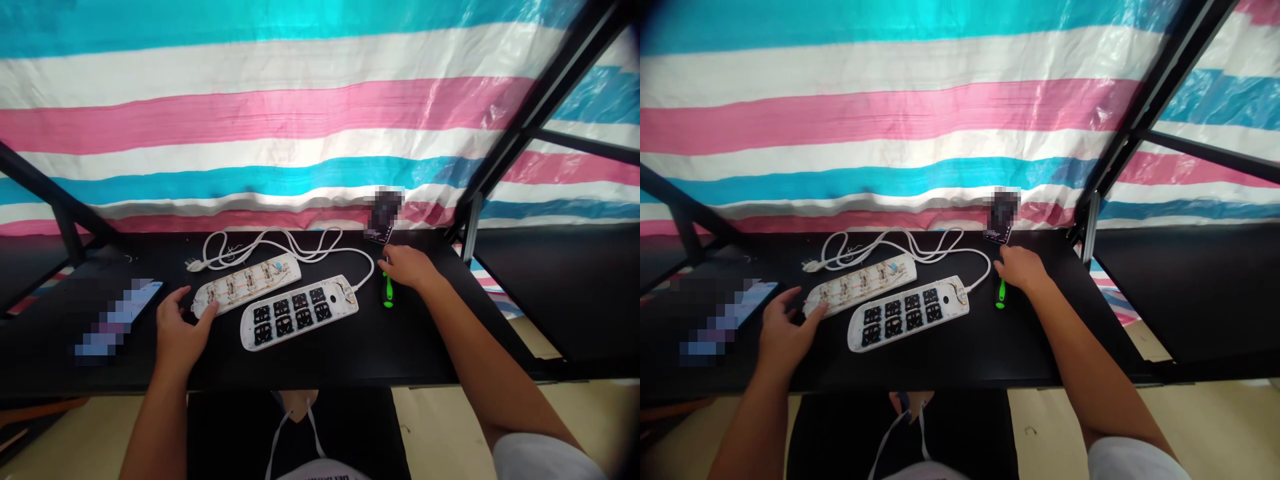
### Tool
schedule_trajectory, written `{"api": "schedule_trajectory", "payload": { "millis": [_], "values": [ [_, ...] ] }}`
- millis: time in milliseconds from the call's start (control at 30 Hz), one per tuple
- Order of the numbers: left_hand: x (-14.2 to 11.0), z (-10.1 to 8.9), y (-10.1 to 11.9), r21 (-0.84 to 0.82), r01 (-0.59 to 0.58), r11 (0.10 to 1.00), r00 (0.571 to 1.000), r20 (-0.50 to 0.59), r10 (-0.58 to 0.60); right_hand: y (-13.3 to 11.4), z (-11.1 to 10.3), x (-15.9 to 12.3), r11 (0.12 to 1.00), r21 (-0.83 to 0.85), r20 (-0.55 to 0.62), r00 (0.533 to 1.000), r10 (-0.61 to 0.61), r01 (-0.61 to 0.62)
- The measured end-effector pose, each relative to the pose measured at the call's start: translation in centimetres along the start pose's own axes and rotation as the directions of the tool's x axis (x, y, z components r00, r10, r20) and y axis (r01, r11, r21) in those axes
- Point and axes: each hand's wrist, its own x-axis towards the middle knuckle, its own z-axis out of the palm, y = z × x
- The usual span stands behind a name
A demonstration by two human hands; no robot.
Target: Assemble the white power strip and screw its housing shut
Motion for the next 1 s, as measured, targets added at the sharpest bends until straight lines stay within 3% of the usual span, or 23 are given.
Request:
{"api": "schedule_trajectory", "payload": {
  "millis": [167,233,300,367,433,533,700,800,1000],
  "values": [
    [-0.4,-0.1,0.5,0.015,-0.037,0.999,0.999,-0.008,0.037,-0.9,-0.1,-0.4,0.999,0.003,-0.048,0.998,-0.043,0.044],
    [-0.8,-0.3,1.2,0.046,-0.144,0.988,0.986,-0.081,0.148,-1.2,0.0,-0.5,0.998,0.009,-0.066,0.996,-0.059,0.060],
    [-1.0,-0.5,2.5,0.114,-0.299,0.948,0.945,-0.100,0.310,-1.3,0.1,-0.4,0.998,0.016,-0.084,0.994,-0.066,0.068],
    [-0.5,-0.6,4.5,0.128,-0.430,0.894,0.902,0.012,0.432,-1.4,0.3,-0.3,0.997,0.025,-0.100,0.992,-0.074,0.077],
    [0.8,0.0,6.8,0.086,-0.545,0.834,0.832,0.182,0.525,-1.6,0.5,-0.1,0.995,0.033,-0.113,0.990,-0.086,0.090],
    [3.7,2.0,9.8,0.015,-0.622,0.783,0.707,0.440,0.554,-1.7,0.7,0.0,0.993,0.046,-0.132,0.986,-0.102,0.109],
    [7.0,6.4,12.0,-0.034,-0.688,0.725,0.558,0.613,0.559,-1.5,0.6,0.1,0.989,0.082,-0.163,0.981,-0.110,0.124],
    [7.3,7.6,12.0,-0.038,-0.707,0.706,0.517,0.653,0.554,-1.2,0.5,0.2,0.986,0.106,-0.170,0.979,-0.109,0.128],
    [6.8,7.6,11.8,-0.052,-0.732,0.680,0.476,0.675,0.564,-1.1,0.7,0.3,0.981,0.129,-0.166,0.978,-0.124,0.146]
  ]
}}
